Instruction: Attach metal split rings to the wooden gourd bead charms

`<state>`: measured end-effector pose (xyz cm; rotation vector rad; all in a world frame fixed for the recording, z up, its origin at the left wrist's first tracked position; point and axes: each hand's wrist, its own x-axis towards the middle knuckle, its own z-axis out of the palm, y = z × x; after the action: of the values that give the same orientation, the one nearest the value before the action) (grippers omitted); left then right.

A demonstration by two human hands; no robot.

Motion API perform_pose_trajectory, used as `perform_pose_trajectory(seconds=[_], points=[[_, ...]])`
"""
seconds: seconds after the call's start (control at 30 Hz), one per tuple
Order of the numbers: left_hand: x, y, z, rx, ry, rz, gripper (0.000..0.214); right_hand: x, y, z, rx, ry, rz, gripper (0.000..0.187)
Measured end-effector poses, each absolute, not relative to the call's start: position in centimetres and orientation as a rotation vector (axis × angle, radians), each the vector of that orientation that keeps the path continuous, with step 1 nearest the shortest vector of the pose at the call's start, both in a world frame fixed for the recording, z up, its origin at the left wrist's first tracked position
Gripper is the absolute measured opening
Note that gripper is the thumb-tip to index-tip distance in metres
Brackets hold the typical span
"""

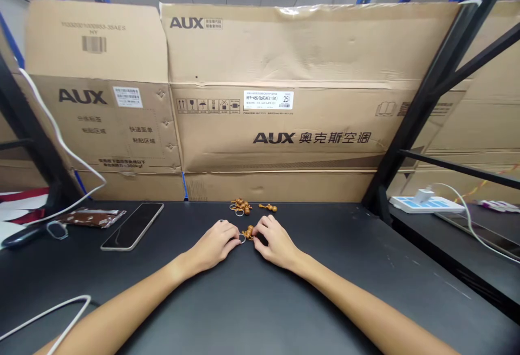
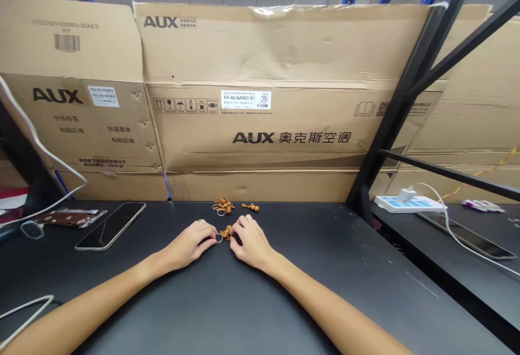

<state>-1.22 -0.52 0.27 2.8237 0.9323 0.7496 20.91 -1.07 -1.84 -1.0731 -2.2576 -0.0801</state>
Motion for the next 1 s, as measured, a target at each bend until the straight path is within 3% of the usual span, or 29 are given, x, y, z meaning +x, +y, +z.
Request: perform_pose_trajectory(seconds=[0.13,0.3,0.57,1.0], points=[[-1.3,-0.5,0.2,2.814,0.94,0.768,0.015,20.9,-1.2,-1.7,-1.084,-2.242,-0.064,0.012],[-1.3,-0.5,0.1,2.843,1.037,0.761,0.019,20.9,-1.2,-1.7,-1.075,-2.245,-0.027,0.001],[-0.8,-0.8,0.1,2.983,0.993,0.701,0.023,20.8,-1.0,-1.7,-1.053,-2.269,0.008,0.01],[-0.3,-0.9,1.1,2.202,1.099,0.858,0.033,20.9,-1.6,-1.1,-0.881,-2.182,0.215,0.01]])
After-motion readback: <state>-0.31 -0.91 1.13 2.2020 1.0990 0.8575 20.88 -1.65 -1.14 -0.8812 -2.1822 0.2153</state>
